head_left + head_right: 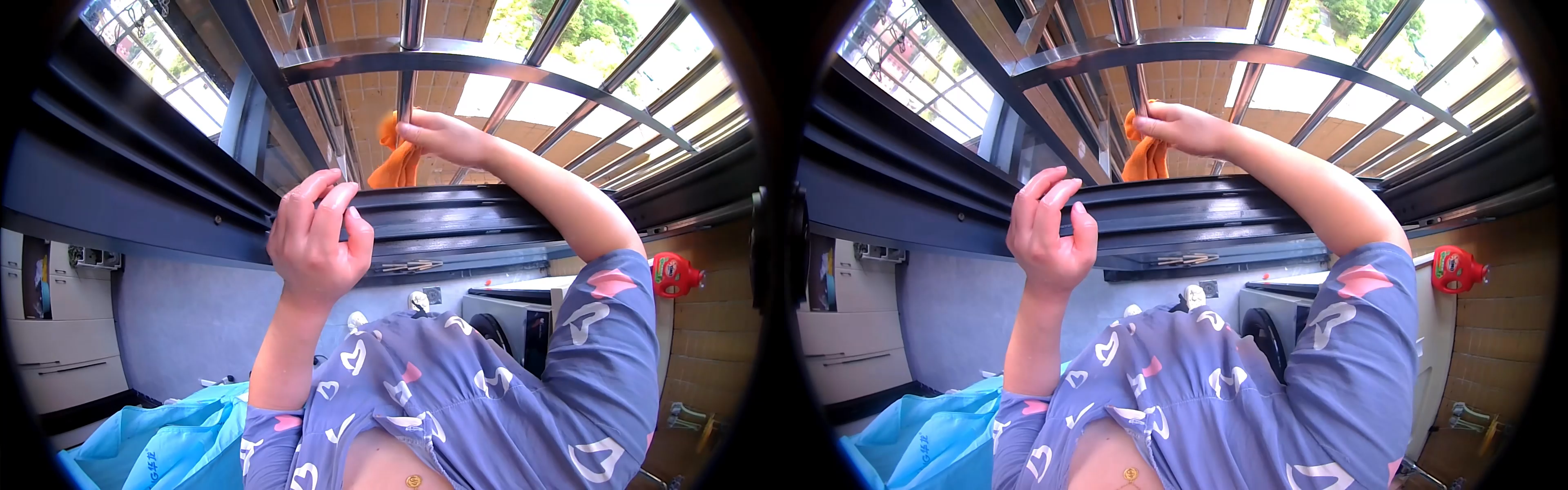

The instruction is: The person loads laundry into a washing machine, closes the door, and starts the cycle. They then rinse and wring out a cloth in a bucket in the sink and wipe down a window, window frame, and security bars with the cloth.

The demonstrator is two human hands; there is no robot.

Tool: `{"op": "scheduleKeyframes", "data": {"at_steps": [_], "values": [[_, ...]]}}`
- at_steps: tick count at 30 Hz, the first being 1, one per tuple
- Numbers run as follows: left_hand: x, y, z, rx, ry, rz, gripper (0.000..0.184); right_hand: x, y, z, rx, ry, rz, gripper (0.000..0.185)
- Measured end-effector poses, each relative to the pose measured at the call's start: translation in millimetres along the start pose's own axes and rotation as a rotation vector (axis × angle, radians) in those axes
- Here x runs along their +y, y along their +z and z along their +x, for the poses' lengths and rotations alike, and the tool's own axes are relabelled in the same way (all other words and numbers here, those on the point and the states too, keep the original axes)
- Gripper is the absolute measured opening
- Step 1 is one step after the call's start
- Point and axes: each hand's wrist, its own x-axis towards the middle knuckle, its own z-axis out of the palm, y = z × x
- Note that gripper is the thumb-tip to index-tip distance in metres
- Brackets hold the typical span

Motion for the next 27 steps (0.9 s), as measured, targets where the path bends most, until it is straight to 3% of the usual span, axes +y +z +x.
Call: {"op": "scheduleKeyframes", "data": {"at_steps": [2, 5, 11, 12, 16, 27], "values": [[-2.9, -0.1, 1.3, 0.003, -0.001, 0.0, 0.024, -9.3, -3.2, -1.8, 0.031, 0.103, 0.17, 0.053], [-4.5, 2.6, 1.1, 0.047, 0.045, 0.036, 0.023, -4.7, -4.9, 1.9, 0.022, 0.086, 0.217, 0.063], [-5.0, 3.4, 0.3, 0.05, 0.047, 0.047, 0.023, -6.0, -7.9, 0.4, 0.14, -0.047, 0.197, 0.065], [-4.7, 3.9, 0.1, 0.053, 0.048, 0.049, 0.023, -5.3, -6.0, 0.0, 0.17, -0.078, 0.148, 0.053], [-4.2, 3.8, 0.1, 0.051, 0.05, 0.051, 0.023, -12.3, -0.3, -4.1, 0.244, -0.193, 0.104, 0.036], [0.8, 0.8, -0.6, -0.017, 0.0, 0.005, 0.024, -23.2, -3.7, -6.4, 0.279, -0.23, 0.065, 0.034]]}}
